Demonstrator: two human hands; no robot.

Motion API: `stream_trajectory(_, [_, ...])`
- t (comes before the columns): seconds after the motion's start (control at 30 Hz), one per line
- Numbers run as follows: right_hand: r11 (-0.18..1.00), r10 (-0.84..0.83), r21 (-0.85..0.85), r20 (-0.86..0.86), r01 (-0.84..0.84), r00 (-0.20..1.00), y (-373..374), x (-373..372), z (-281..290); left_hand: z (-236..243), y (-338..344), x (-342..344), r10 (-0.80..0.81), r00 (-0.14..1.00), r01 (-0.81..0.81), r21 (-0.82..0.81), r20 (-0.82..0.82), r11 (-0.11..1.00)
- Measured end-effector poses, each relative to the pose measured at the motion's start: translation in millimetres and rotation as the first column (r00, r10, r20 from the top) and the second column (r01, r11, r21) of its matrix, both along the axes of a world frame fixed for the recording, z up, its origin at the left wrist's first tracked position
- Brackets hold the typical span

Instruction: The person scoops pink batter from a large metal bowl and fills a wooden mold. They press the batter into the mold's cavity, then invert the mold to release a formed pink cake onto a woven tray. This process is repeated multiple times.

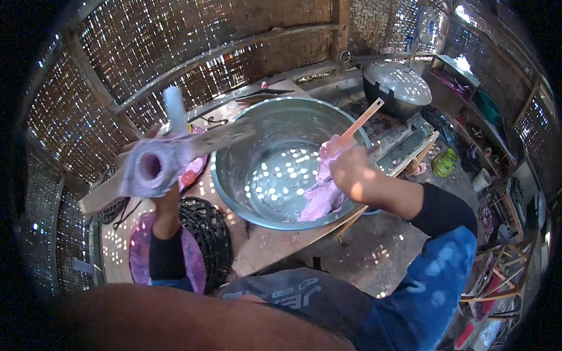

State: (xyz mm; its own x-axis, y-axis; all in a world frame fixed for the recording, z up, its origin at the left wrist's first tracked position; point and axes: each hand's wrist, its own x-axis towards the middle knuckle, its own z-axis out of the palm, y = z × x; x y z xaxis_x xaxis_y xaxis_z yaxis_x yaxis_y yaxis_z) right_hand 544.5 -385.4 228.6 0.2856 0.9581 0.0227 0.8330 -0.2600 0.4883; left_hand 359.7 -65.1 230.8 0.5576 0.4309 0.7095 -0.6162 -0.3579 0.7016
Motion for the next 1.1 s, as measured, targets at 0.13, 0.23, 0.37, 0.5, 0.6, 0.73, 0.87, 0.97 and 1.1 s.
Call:
stream_trajectory(0.13, [0.982,0.076,-0.172,0.003,-0.074,0.997,19.6,30.0,-23.6,-43.8,-48.6,68.9,-0.143,0.986,0.15,0.08,-0.086,0.985])
stream_trajectory(0.23, [0.971,0.238,0.001,-0.028,-0.239,0.971,15.7,48.9,-7.1,-59.7,-74.2,75.8,-0.108,0.985,0.13,0.16,-0.136,0.978])
stream_trajectory(0.37, [1.0,-0.02,0.005,-0.122,0.021,0.992,-1.5,47.2,29.1,-51.6,-84.5,68.5,0.029,0.978,0.035,0.3,-0.206,0.953])
stream_trajectory(0.5, [0.982,-0.118,-0.166,-0.137,0.095,0.983,-5.1,40.1,30.9,-68.2,-84.8,70.9,0.009,0.952,0.074,0.258,-0.305,0.963])
stream_trajectory(0.6, [0.989,-0.08,-0.129,-0.094,0.068,0.992,3.8,37.6,23.1,-72.6,-85.7,69.6,-0.024,0.919,0.073,0.11,-0.394,0.991])
stream_trajectory(0.73, [0.952,-0.028,-0.301,-0.238,-0.047,0.971,14.3,39.7,4.5,-81.9,-84.9,75.6,-0.108,0.934,0.079,-0.099,-0.34,0.992])
stream_trajectory(0.87, [0.911,0.019,-0.384,-0.323,-0.15,0.946,27.2,27.1,-10.5,-80.4,-81.2,73.2,0.094,0.935,-0.062,0.106,-0.341,0.992])
stream_trajectory(0.97, [0.844,-0.005,-0.506,-0.338,-0.178,0.941,46.4,13.2,-22.0,-78.2,-81.3,76.3,0.105,0.93,-0.089,0.061,-0.353,0.994])
stream_trajectory(1.1, [0.84,0.015,-0.487,-0.422,-0.24,0.906,51.2,7.1,-32.0,-72.7,-83.2,78.4,0.156,0.938,-0.12,0.13,-0.309,0.984])
